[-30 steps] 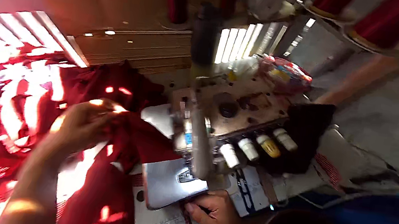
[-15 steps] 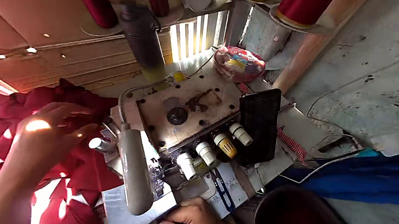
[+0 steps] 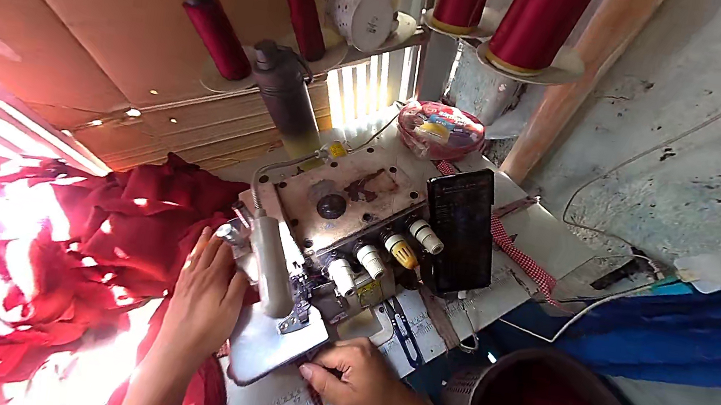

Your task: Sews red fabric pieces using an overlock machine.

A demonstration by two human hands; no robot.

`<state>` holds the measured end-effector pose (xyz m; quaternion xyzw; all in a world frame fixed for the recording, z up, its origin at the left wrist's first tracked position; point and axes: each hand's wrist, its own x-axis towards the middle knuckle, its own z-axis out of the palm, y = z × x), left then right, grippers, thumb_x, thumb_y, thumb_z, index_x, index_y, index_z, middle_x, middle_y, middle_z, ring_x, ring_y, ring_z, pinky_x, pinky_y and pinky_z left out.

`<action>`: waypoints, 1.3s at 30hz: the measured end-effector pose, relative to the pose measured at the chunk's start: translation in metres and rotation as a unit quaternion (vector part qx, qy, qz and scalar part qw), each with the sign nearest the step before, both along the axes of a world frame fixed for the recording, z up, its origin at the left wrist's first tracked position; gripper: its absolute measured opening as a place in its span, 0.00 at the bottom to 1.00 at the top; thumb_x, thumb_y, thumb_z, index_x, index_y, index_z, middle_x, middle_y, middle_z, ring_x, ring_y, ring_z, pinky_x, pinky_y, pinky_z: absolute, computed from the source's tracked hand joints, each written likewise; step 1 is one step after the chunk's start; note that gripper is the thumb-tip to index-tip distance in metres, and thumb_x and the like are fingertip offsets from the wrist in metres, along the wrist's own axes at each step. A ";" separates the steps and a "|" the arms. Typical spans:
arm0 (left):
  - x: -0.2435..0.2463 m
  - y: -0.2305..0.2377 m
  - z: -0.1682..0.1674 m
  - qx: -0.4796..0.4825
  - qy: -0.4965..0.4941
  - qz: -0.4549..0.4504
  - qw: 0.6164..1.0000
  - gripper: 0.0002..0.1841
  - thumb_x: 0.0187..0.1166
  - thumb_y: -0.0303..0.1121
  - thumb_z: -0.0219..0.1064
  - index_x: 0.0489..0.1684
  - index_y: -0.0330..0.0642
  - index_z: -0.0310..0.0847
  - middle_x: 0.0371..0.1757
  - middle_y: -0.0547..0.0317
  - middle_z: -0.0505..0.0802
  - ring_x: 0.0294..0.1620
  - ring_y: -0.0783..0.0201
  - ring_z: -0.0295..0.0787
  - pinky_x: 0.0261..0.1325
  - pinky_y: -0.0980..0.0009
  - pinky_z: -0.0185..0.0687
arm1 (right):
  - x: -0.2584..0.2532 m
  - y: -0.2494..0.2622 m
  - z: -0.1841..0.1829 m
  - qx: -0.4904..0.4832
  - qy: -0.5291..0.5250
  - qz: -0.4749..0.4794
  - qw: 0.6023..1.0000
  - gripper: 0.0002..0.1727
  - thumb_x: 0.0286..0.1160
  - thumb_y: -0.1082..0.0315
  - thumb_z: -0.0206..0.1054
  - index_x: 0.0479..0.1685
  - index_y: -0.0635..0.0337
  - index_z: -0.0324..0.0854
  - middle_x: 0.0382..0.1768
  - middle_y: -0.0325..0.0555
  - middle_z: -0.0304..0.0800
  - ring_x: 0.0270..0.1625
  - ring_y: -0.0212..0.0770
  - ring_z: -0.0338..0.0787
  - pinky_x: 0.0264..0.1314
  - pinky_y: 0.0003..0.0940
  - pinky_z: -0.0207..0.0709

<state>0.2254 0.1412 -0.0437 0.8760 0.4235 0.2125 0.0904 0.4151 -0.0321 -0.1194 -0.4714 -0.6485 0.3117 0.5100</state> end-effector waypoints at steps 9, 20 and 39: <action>-0.095 -0.104 0.001 0.025 -0.191 0.241 0.951 0.20 0.87 0.45 0.58 0.45 0.37 0.89 0.39 0.55 0.94 0.40 0.68 0.92 0.45 0.64 0.87 | 0.001 -0.002 -0.003 -0.029 -0.004 -0.015 0.999 0.21 0.85 0.57 0.64 0.23 0.58 0.88 0.20 0.35 0.87 0.25 0.23 0.84 0.29 0.22 0.79; -0.146 -0.154 -0.055 -0.088 -0.037 0.121 0.988 0.17 0.57 0.53 0.83 0.27 0.51 0.90 0.34 0.66 0.93 0.41 0.60 0.90 0.44 0.58 0.84 | -0.002 -0.001 -0.002 -0.021 -0.060 -0.020 0.998 0.18 0.84 0.59 0.63 0.27 0.56 0.92 0.24 0.31 0.91 0.24 0.19 0.84 0.28 0.16 0.79; -0.161 -0.152 -0.063 -0.076 -0.101 0.028 0.992 0.17 0.86 0.45 0.59 0.34 0.49 0.92 0.37 0.64 0.94 0.46 0.62 0.90 0.51 0.64 0.84 | -0.002 -0.002 0.001 -0.028 -0.033 -0.009 0.999 0.20 0.88 0.59 0.59 0.30 0.57 0.91 0.27 0.31 0.94 0.25 0.21 0.87 0.30 0.17 0.83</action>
